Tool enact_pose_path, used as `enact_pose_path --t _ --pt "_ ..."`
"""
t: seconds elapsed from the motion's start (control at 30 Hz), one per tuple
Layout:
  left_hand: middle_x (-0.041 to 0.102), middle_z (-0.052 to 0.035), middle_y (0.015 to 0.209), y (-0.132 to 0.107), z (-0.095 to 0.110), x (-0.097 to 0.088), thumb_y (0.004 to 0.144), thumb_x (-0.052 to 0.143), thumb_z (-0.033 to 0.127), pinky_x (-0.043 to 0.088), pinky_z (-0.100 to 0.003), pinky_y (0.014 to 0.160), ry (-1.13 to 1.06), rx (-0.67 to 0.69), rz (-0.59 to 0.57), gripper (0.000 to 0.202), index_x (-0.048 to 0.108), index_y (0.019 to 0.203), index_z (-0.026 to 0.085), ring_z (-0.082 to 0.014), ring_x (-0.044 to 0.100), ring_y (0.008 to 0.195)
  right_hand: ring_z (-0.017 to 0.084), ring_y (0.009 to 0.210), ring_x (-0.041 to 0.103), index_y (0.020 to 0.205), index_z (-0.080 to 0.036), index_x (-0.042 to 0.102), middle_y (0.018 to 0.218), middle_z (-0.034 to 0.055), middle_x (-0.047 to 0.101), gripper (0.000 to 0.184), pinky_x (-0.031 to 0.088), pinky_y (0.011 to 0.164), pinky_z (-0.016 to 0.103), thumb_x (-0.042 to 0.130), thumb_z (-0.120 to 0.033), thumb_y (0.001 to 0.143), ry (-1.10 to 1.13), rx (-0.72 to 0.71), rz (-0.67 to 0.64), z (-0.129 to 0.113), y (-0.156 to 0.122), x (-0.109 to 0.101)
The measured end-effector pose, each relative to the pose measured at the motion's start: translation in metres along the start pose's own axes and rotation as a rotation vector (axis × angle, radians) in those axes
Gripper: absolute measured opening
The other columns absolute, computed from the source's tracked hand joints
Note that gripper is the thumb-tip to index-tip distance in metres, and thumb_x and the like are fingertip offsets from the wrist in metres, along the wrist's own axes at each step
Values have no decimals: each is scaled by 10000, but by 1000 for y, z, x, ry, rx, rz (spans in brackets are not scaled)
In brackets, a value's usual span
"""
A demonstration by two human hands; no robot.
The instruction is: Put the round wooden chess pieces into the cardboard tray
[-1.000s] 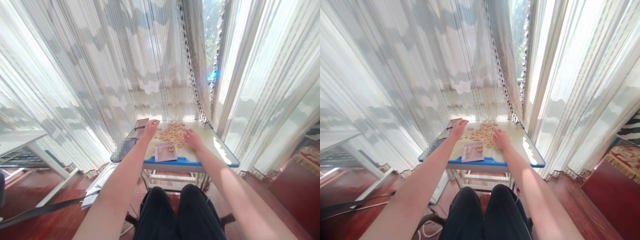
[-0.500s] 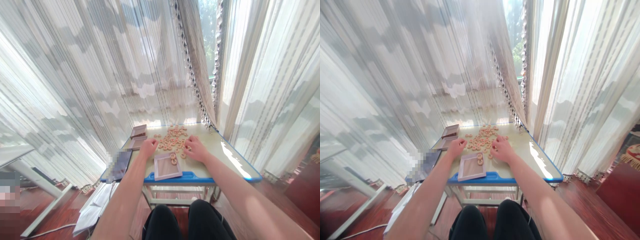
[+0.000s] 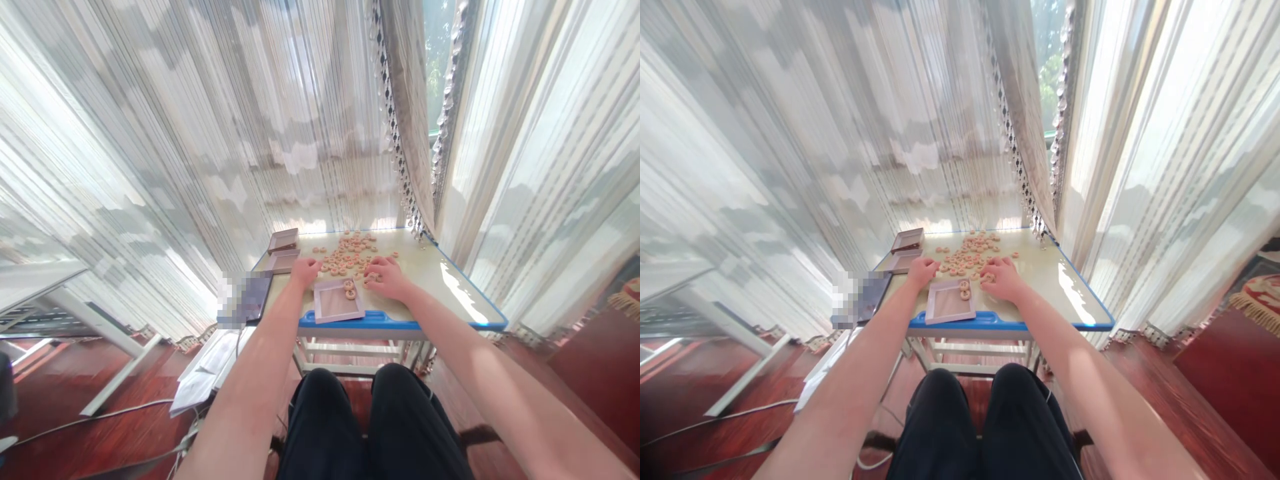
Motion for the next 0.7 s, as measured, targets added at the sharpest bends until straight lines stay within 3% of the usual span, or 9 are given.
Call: enact_pose_path --t 0.23,0.3,0.47,0.57,0.7 --pt "594 -12 505 4 -5 5 702 535 368 356 -245 475 -268 -136 -119 284 644 569 142 -100 448 409 260 1023 461 731 -241 714 1037 63 596 153 332 965 436 566 -202 729 -94 157 206 9 2 -4" --pt "602 -15 510 6 -7 6 702 538 356 364 -243 459 -291 -145 -144 274 642 577 136 -97 455 387 260 1034 456 762 -250 728 1057 60 596 143 327 973 439 592 -221 728 -87 127 175 6 0 -4" --pt "609 -28 518 7 -9 8 733 535 394 386 -236 449 -316 -138 -146 324 644 592 125 -95 484 387 249 1021 471 819 -282 752 1030 48 615 136 327 1005 446 647 -323 743 -19 -30 -55 -6 -3 -1" --pt "606 -29 520 6 -9 9 749 534 429 389 -234 451 -304 -134 -144 362 639 587 124 -90 482 387 249 1042 481 824 -294 763 1047 42 622 157 334 1021 447 626 -270 751 43 -13 -92 -7 -3 0" --pt "604 -28 522 6 -9 8 749 534 422 390 -232 453 -302 -162 -139 354 645 594 124 -86 478 390 244 1047 495 971 -276 738 1067 45 633 268 364 1009 426 639 -256 723 66 6 -66 -4 -2 -1"
Point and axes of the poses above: each hand's wrist, its own y-axis towards the middle knuckle, its own x-axis out of the palm, z = x × y, the point moved 1 cm from there along y, towards the middle knuckle
